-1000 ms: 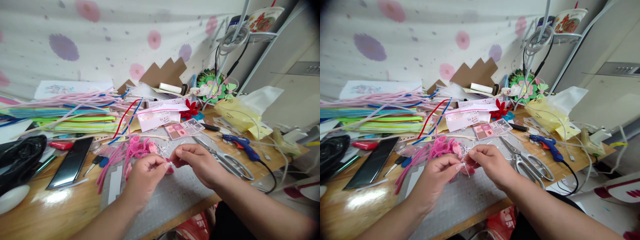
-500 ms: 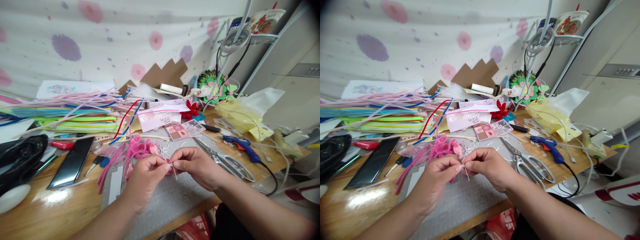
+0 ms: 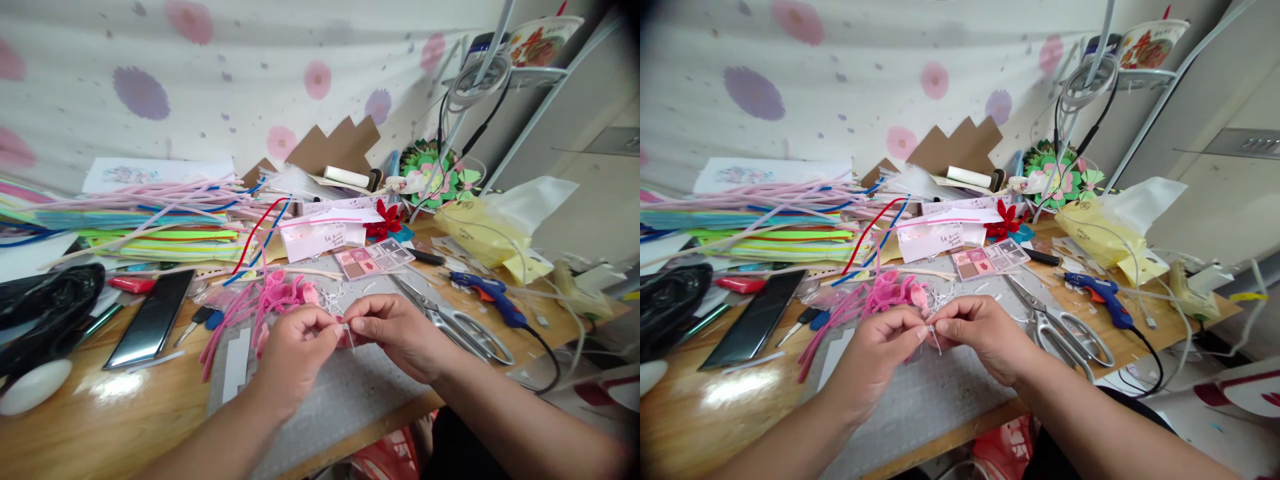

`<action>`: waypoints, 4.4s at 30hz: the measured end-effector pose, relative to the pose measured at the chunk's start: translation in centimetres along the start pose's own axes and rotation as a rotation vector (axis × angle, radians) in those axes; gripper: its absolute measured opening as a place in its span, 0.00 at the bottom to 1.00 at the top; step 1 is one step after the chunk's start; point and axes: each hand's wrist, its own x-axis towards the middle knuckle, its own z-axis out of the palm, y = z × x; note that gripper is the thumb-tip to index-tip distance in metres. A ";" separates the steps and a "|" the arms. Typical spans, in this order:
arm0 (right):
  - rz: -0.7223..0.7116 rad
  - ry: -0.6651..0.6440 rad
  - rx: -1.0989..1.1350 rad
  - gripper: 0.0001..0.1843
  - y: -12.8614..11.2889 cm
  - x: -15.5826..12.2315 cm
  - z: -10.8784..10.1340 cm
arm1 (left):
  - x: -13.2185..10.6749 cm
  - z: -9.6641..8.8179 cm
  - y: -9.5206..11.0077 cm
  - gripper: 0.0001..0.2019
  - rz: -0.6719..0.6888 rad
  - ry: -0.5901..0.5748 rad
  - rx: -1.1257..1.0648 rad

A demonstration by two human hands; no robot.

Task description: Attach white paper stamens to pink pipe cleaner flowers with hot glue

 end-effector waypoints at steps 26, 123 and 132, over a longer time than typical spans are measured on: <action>-0.093 0.052 -0.094 0.09 0.8 0.0 0.8 | -0.3 0.1 0.1 0.08 0.311 0.116 0.230; -0.784 0.094 -1.002 0.04 -0.1 -1.0 0.9 | 0.0 -0.2 -0.2 0.09 -0.010 -0.101 -0.202; -0.533 0.183 -0.710 0.09 -0.6 -1.7 -0.3 | -0.1 -0.1 -0.2 0.08 -0.111 -0.063 -0.295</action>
